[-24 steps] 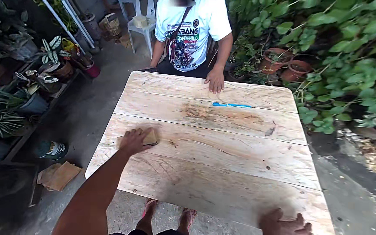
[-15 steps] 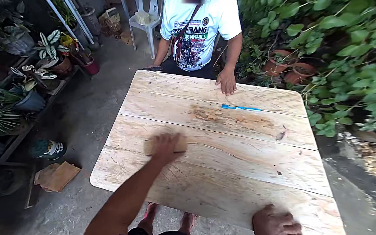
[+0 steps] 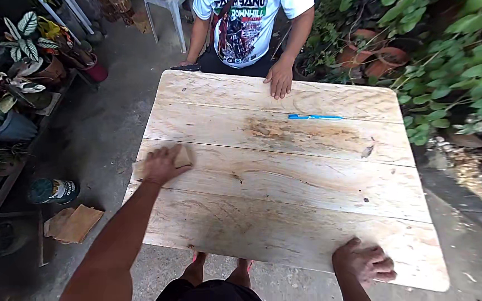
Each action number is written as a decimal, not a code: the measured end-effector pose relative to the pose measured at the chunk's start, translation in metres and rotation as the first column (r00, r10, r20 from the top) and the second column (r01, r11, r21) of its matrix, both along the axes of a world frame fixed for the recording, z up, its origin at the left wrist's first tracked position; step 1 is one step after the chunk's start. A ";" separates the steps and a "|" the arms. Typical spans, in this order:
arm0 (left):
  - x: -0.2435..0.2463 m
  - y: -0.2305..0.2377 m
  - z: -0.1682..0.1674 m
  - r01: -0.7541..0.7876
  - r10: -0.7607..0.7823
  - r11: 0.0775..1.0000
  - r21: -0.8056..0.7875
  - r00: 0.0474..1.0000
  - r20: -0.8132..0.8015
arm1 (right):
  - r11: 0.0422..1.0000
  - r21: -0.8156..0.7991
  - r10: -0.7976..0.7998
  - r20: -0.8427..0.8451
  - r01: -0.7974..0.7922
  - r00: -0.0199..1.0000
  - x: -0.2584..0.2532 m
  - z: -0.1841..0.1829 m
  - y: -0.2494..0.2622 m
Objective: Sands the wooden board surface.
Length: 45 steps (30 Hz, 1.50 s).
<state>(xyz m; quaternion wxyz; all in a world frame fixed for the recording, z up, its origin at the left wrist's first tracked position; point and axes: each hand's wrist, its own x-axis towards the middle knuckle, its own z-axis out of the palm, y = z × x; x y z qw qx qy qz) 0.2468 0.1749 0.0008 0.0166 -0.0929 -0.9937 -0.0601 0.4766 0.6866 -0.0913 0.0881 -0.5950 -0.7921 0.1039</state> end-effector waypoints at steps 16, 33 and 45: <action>0.065 0.060 0.069 -0.471 -0.031 -0.439 0.765 0.859 0.511 | 1.000 0.001 0.011 -0.014 -0.011 1.000 -0.004 0.000 0.000; 0.107 0.001 0.004 0.097 -0.089 0.988 0.118 0.993 -0.072 | 1.000 -0.013 -0.020 -0.013 0.020 1.000 -0.002 0.000 0.001; 0.137 0.209 -0.001 0.580 -0.593 0.805 0.124 0.798 0.113 | 1.000 0.017 -0.015 -0.003 0.015 1.000 -0.003 0.000 0.004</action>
